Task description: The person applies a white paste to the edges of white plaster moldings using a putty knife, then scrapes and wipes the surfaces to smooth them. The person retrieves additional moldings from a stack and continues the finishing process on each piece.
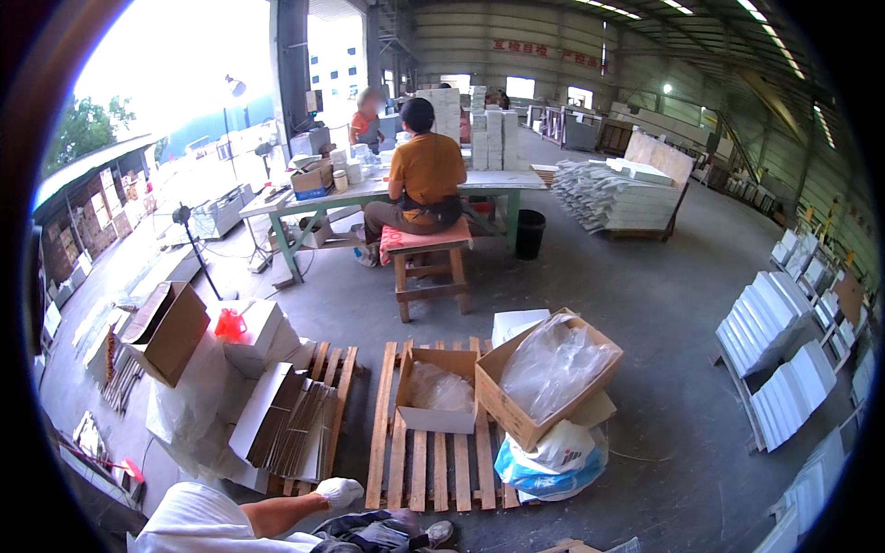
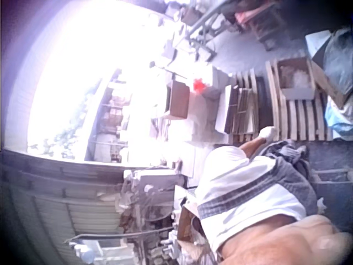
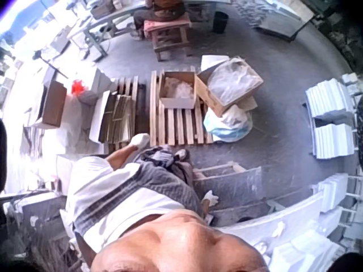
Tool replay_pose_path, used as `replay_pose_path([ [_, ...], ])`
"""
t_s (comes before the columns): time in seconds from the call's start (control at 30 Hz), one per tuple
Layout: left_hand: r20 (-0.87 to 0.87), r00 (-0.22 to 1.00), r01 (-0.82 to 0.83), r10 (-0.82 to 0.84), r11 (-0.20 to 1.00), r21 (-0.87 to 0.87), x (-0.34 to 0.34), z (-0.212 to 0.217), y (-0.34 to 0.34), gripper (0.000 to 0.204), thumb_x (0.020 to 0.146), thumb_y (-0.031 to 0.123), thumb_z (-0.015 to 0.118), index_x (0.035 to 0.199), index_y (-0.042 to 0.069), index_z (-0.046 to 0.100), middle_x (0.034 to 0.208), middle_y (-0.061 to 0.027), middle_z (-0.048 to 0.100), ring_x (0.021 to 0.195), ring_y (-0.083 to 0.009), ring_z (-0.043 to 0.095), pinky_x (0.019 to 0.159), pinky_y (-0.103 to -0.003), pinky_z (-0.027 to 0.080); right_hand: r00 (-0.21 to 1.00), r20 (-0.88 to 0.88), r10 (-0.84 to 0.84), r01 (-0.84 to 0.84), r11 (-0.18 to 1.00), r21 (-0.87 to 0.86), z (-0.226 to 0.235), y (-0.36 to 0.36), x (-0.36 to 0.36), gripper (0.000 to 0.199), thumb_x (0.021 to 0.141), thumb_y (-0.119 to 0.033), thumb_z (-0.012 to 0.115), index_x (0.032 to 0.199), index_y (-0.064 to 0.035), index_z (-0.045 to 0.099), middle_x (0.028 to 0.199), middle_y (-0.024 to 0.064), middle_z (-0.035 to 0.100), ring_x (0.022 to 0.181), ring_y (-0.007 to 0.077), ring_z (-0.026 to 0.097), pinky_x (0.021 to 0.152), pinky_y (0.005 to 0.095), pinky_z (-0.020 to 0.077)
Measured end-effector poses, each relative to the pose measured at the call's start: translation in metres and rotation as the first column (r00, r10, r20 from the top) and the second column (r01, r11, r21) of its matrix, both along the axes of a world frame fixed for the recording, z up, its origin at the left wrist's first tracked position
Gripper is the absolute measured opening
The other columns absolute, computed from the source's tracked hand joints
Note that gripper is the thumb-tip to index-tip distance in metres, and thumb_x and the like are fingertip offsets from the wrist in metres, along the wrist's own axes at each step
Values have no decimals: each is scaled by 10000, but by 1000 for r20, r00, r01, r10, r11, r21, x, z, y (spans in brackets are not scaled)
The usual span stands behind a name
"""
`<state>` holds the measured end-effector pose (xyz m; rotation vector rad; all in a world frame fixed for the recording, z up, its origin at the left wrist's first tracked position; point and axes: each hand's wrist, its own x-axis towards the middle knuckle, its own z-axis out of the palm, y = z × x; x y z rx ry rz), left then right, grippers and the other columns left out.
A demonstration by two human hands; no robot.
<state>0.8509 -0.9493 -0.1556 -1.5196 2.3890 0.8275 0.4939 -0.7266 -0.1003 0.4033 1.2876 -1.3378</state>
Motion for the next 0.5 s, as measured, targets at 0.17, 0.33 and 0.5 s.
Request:
replay_pose_path([
  [0.17,101,993,-76,64,990,120,-80,86,-55,499,940,547,485,1114,140,715,1043,-146,711,988,-357,666,857,-449,513,996,-55,-75,74,997,-12,18,-26,-34,784,896,-518,590,1452,-8,380,1407,240,472,1284,382,479,1080,460,382],
  [0.33,68,983,-179,170,971,155,-95,77,-83,574,937,596,472,1069,96,720,1021,-170,711,996,-370,662,875,-443,503,990,-92,-111,106,993,-50,43,-43,-61,759,908,-507,577,1453,-15,384,1416,230,467,1290,374,476,1083,459,381],
  [0.5,45,970,219,-239,941,259,-99,37,-93,312,956,281,500,1180,137,664,1214,-99,647,1106,-323,619,959,-409,498,982,-133,-137,126,988,-83,63,-58,-76,734,920,-495,565,1454,-23,387,1425,219,462,1296,365,472,1086,458,379],
])
